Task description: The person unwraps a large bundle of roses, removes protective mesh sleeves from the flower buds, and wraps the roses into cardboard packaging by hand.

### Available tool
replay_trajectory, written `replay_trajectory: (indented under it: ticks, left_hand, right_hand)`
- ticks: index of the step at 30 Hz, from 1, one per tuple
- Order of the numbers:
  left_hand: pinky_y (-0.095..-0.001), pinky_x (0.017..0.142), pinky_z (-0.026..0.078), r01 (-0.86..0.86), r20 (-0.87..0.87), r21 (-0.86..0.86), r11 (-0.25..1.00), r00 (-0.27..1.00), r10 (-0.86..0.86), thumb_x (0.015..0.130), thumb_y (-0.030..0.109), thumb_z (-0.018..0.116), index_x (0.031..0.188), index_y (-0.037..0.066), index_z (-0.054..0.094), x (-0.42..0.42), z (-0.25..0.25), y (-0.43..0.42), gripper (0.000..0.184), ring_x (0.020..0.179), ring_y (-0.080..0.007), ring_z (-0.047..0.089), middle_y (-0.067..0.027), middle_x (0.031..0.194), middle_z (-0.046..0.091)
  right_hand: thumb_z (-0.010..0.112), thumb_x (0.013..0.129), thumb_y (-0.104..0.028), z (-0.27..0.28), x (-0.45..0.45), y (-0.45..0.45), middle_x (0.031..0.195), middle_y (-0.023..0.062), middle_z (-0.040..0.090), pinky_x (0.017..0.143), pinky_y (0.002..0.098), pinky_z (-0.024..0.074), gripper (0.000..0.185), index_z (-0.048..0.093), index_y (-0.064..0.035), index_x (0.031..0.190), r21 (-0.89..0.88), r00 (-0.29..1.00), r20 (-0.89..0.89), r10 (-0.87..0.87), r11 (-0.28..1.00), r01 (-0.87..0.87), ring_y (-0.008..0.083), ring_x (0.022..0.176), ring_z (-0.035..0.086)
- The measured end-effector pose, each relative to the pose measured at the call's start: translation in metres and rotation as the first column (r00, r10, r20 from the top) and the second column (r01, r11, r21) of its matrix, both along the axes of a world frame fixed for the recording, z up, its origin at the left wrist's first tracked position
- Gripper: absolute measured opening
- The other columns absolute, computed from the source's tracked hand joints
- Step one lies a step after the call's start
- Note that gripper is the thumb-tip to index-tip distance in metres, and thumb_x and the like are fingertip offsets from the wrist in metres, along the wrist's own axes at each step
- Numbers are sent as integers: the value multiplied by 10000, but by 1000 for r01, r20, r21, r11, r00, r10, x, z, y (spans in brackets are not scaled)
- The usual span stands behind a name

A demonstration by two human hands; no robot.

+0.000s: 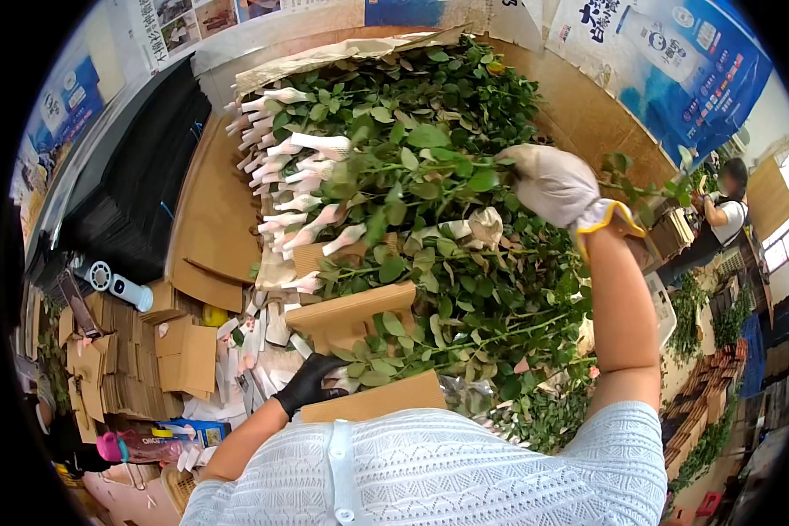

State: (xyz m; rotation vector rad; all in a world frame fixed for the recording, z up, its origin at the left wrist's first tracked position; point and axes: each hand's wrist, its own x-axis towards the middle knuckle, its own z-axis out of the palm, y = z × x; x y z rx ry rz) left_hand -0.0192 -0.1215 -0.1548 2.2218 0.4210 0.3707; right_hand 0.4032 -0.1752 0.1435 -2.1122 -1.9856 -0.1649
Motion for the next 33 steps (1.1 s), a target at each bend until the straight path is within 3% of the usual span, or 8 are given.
replay_trajectory:
  ticks: [9,10,12,13,17,19,20,33]
  left_hand:
    - [-392,860,437,35,18,84,996,999,-37,694,225,798,1129,88,623,0,-8,3,489,971,-315,530,-102,1028,623]
    - [-394,860,440,31,40,42,999,999,-33,692,227,800,1124,86,624,-2,-15,1,488,975,-314,534,-110,1030,621]
    - [-404,857,453,-31,102,-170,985,994,49,685,238,805,1116,86,623,-6,-33,1,492,988,-322,545,-137,1029,609]
    - [-402,848,463,9,83,78,997,996,-16,672,238,811,1111,91,626,-5,-25,6,499,993,-324,552,-150,1024,595]
    - [-390,814,467,-103,113,5,995,988,102,663,275,806,1077,108,662,-4,-28,1,469,954,-320,538,-146,951,553]
    - [-391,801,453,-152,20,-163,975,987,158,667,307,797,1066,121,674,-4,-15,-6,457,940,-314,523,-135,952,534]
    - [-391,810,431,-127,8,65,990,992,127,654,308,800,1074,129,671,-5,-2,-5,475,953,-301,512,-121,963,535]
    - [-384,852,455,-11,9,72,997,1000,10,627,208,815,1143,90,616,-5,-9,3,566,951,-315,548,-112,1014,622]
  right_hand:
    - [599,746,-11,-7,18,105,962,125,623,794,427,508,390,580,-82,1129,279,913,403,-68,959,-52,319,894,622]
    - [578,750,17,-38,20,116,994,119,617,790,427,513,470,521,-86,1205,554,811,517,-274,829,-73,309,907,618]
    - [529,752,22,-53,-9,124,995,143,606,713,419,530,487,462,-73,1224,263,883,339,-326,934,243,289,903,620]
    - [504,753,25,-60,-24,128,995,156,601,674,415,538,496,433,-67,1234,94,877,276,-393,919,383,279,900,620]
    - [583,732,-99,-136,-34,90,969,129,603,749,417,514,486,550,-177,1210,151,995,83,64,986,-76,316,862,615]
    - [580,726,-79,-146,-26,91,985,134,615,768,416,510,440,593,-166,1157,-167,973,222,-60,981,98,327,905,620]
    - [570,716,-62,-143,-19,91,955,134,635,761,419,512,334,650,-132,1034,-224,991,129,-20,973,49,326,921,626]
    - [605,785,-20,-40,-43,-7,889,94,663,727,334,546,335,620,-118,1105,140,979,192,65,986,-93,242,793,639]
